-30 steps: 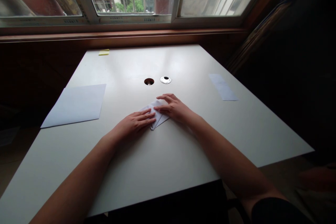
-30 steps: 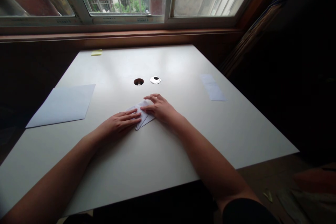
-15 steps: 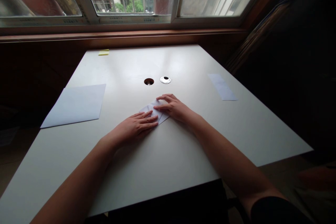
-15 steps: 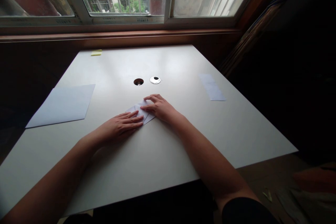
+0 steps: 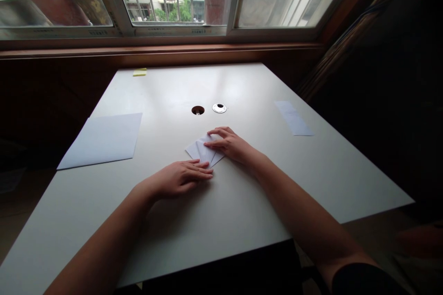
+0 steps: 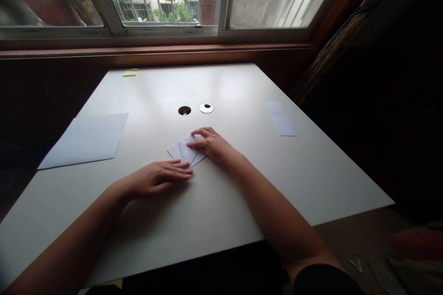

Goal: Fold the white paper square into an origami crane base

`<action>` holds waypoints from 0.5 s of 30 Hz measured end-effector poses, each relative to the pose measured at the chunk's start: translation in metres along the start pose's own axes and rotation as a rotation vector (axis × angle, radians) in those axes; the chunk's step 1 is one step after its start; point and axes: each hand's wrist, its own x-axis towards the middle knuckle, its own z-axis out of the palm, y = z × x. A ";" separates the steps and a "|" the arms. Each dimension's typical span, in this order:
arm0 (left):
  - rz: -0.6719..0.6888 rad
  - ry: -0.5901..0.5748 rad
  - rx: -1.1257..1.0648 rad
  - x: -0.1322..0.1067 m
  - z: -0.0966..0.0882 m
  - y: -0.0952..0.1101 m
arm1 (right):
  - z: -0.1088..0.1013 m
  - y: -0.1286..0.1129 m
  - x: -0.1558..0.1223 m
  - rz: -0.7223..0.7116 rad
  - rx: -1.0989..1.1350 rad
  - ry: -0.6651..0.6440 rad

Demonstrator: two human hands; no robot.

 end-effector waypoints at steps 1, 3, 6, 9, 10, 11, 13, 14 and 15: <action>0.012 0.016 -0.043 0.000 0.000 -0.001 | 0.000 0.000 0.000 -0.002 0.009 0.001; 0.034 0.080 -0.102 -0.001 0.002 -0.004 | 0.000 0.000 0.001 -0.010 0.024 -0.003; 0.052 0.224 -0.061 -0.002 0.005 -0.013 | -0.001 0.002 0.001 -0.033 0.041 -0.013; 0.052 0.336 0.127 -0.003 0.007 -0.024 | -0.002 0.002 0.001 -0.060 0.057 -0.019; 0.046 0.342 0.194 -0.003 0.008 -0.027 | -0.003 0.002 0.001 -0.068 0.061 -0.020; 0.031 0.340 0.244 -0.003 0.009 -0.030 | -0.003 0.002 0.000 -0.076 0.065 -0.022; 0.000 0.317 0.313 -0.004 0.010 -0.032 | -0.004 0.001 0.000 -0.085 0.075 -0.026; -0.019 0.303 0.331 -0.004 0.010 -0.032 | -0.004 0.001 0.000 -0.087 0.079 -0.026; -0.035 0.285 0.342 -0.004 0.010 -0.031 | -0.003 0.001 -0.001 -0.086 0.082 -0.024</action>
